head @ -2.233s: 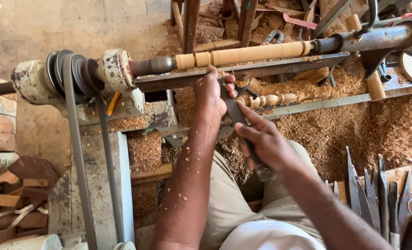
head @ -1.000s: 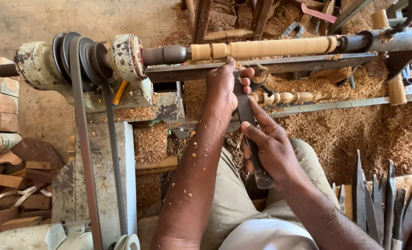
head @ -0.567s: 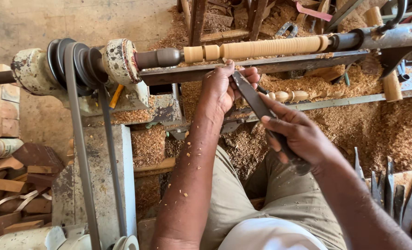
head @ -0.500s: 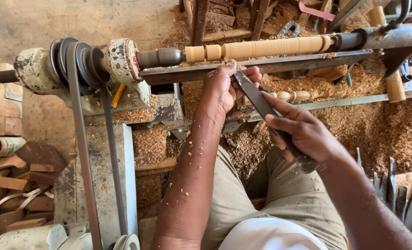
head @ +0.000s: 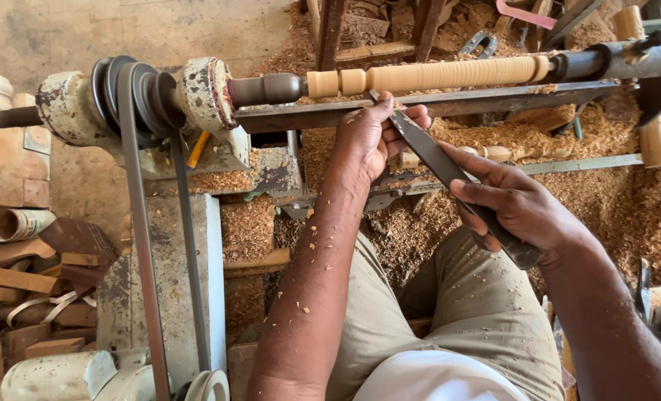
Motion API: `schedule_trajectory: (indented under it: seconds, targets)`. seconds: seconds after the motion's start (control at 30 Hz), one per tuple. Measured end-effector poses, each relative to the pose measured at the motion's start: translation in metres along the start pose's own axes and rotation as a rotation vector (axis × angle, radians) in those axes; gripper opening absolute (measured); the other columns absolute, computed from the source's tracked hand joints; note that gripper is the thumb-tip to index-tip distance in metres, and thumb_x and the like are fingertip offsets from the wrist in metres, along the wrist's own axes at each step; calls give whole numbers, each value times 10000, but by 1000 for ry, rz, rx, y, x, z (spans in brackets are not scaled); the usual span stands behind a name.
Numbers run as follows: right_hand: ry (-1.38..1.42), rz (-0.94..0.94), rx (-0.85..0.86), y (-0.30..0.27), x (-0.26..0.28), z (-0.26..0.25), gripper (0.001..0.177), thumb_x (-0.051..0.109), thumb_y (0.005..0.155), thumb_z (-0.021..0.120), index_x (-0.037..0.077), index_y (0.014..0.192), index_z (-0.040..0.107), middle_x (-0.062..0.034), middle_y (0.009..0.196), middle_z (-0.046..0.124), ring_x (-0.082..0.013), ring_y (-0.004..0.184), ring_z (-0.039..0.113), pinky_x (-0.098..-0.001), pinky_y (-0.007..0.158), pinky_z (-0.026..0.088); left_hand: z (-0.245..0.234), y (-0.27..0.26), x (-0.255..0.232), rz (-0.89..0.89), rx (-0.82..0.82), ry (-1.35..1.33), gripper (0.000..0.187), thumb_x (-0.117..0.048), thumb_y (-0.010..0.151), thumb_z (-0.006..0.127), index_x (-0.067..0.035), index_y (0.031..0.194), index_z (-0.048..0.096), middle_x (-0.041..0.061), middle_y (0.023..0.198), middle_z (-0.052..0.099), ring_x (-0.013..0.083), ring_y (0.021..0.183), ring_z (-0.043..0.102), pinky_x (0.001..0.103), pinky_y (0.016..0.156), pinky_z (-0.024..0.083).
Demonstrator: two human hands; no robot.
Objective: The person shapes a spinning piece of wood on a lathe using various hand chisels, applying the tools to different sections of the wood to create decorative contours.
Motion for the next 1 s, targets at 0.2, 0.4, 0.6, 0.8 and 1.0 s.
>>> schedule_trajectory:
  seconds: [0.2, 0.4, 0.6, 0.8, 1.0]
  targets:
    - [-26, 25, -6, 3, -6, -1, 679, 231, 924, 557, 206, 1583, 399, 3, 483, 451, -96, 335, 411, -251, 321, 349, -2, -2, 2, 27, 52, 4, 281, -211, 1036, 550, 54, 1125, 580, 272, 989, 753, 352, 906, 769, 488, 810, 669]
    - [42, 15, 27, 6, -10, -6, 681, 223, 932, 568, 199, 1593, 406, 17, 495, 460, -77, 352, 418, -241, 315, 358, -1, -1, 2, 37, 33, 21, 277, -216, 1029, 549, 46, 1112, 579, 270, 977, 756, 348, 883, 775, 476, 781, 672]
    - [6, 55, -38, 5, -20, 0, 690, 214, 945, 533, 245, 1609, 349, -14, 503, 489, -118, 344, 459, -269, 320, 385, -3, -6, -5, 56, 14, 73, 291, -205, 1016, 584, 74, 1082, 633, 257, 942, 767, 326, 834, 783, 437, 755, 677]
    - [58, -13, -40, 4, -19, 17, 692, 202, 966, 536, 208, 1624, 320, -12, 510, 499, -116, 335, 463, -256, 326, 380, -7, -4, -7, 57, -8, 106, 322, -217, 1016, 569, 88, 1097, 628, 254, 909, 770, 308, 772, 782, 410, 685, 674]
    - [73, 8, -109, 1, -23, 31, 694, 206, 974, 527, 240, 1630, 301, -22, 508, 519, -124, 346, 475, -268, 330, 394, -10, -4, -8, 24, 22, 74, 304, -205, 1012, 567, 80, 1088, 638, 247, 885, 772, 282, 738, 780, 386, 660, 662]
Point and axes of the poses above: each hand's wrist, its own y-axis towards the middle knuckle, its own z-axis out of the palm, x = y × z, the point moved 8 cm from there along y, towards the middle knuckle
